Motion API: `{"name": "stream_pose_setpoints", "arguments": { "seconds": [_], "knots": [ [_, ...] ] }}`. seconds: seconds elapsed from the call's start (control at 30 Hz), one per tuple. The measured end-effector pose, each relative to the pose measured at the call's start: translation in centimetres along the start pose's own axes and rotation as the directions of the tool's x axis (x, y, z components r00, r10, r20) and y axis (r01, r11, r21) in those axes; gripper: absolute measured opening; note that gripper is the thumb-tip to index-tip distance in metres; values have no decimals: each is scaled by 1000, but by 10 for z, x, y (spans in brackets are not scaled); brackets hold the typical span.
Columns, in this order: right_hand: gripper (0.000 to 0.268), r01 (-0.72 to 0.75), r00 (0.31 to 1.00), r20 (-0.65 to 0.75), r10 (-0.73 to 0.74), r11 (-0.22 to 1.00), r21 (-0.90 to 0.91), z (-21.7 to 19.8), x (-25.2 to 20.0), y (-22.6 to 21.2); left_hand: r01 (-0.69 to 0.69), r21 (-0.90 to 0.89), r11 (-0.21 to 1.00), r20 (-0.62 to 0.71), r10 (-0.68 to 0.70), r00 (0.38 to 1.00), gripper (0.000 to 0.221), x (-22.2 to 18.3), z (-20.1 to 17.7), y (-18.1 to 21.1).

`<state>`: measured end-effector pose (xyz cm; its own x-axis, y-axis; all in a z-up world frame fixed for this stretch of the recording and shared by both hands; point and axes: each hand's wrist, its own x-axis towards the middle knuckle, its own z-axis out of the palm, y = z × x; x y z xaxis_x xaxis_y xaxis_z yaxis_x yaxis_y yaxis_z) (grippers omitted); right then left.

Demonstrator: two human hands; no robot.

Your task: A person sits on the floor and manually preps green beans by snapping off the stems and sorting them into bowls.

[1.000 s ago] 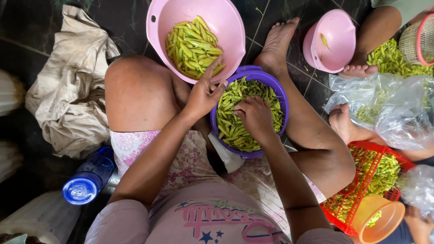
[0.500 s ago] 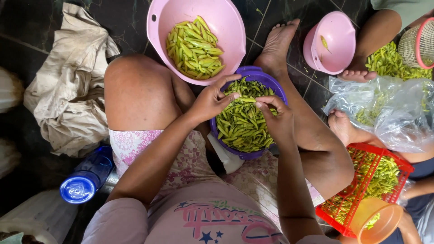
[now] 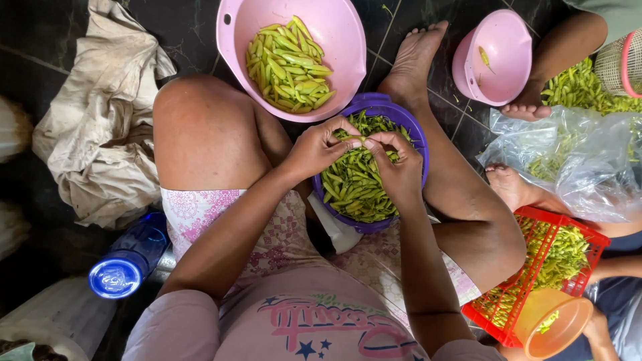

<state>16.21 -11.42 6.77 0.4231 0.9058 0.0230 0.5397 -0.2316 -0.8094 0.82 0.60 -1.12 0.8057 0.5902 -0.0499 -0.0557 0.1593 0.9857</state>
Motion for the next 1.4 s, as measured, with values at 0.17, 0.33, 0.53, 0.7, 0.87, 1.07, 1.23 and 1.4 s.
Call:
{"name": "stream_pose_setpoints", "arguments": {
  "seconds": [0.17, 0.33, 0.53, 0.7, 0.87, 1.07, 1.23, 1.4],
  "knots": [
    [8, -1, 998, 70, -4, 998, 61, -4, -1, 0, -15, -54, 998, 15, 16, 1000, 11, 1, 0, 0],
    [9, -55, 987, 160, 20, 974, 221, -6, -6, 25, -10, -116, 993, 57, 17, 998, 9, 1, 3, -4],
    [15, -81, 986, 160, 37, 956, 281, -18, -2, 39, -13, -76, 997, 51, 17, 999, 9, -2, -6, 2],
    [17, 146, 987, 110, -121, 956, -254, -2, 6, 16, -35, -72, 997, 2, 36, 999, 12, 2, -7, 4],
    [15, 305, 944, 274, -181, 796, -523, 39, 2, 68, -20, -57, 998, -7, 19, 1000, 15, 0, -7, -2],
    [7, 297, 927, 368, -73, 743, -600, 22, 0, 60, -36, -44, 998, -9, 36, 999, 13, 1, -11, -1],
    [11, 274, 926, 371, -66, 793, -544, -10, -2, 23, -29, -81, 996, -20, 27, 999, 16, 1, -12, 14],
    [15, 45, 952, 294, 81, 916, -398, -39, -13, 32, -16, -60, 998, 7, 17, 1000, 14, -3, -12, 19]
  ]
}}
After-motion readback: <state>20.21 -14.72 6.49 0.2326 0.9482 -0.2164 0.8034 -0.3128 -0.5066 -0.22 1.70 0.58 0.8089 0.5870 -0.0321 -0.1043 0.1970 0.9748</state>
